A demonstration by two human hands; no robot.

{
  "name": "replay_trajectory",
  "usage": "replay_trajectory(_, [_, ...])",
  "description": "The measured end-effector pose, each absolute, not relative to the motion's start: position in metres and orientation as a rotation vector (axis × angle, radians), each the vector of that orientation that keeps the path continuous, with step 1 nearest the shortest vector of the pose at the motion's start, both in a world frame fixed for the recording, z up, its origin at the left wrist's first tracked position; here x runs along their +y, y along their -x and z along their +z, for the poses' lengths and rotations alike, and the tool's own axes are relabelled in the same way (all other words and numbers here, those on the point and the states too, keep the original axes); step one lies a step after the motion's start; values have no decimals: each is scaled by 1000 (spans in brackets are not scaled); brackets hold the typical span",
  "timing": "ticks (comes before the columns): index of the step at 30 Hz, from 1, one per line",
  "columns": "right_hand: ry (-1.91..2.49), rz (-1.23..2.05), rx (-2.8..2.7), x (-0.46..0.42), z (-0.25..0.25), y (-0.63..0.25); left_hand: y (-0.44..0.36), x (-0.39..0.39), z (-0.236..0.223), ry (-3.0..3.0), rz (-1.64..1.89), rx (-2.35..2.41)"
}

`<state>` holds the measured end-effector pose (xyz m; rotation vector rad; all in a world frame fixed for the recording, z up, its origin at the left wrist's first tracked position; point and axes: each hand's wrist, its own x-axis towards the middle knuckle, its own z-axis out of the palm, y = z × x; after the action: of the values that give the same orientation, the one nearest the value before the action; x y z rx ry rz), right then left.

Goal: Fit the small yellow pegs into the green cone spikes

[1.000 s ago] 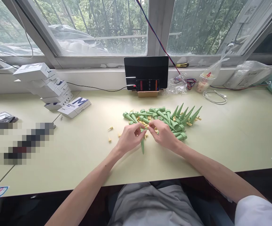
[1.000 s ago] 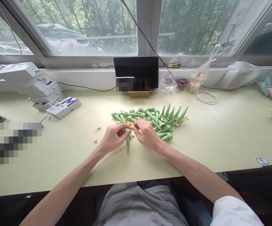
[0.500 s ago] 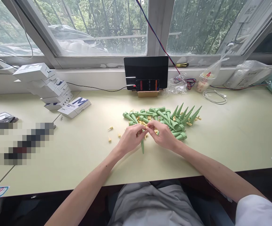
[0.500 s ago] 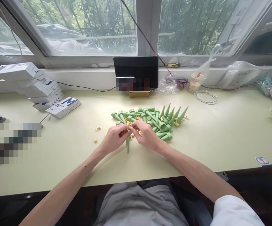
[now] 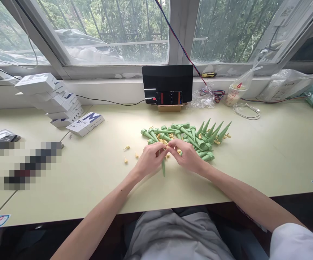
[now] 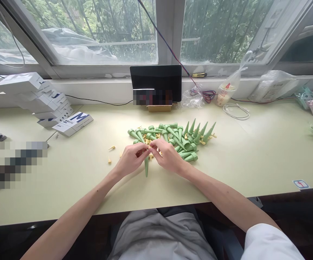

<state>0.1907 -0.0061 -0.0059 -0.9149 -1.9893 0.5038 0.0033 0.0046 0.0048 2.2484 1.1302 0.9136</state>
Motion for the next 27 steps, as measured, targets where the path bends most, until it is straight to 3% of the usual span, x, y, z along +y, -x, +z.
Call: replay_trajectory(27, [956,497,-1934,-3,-9,-191,-2,5,4,-2245,1047,1108])
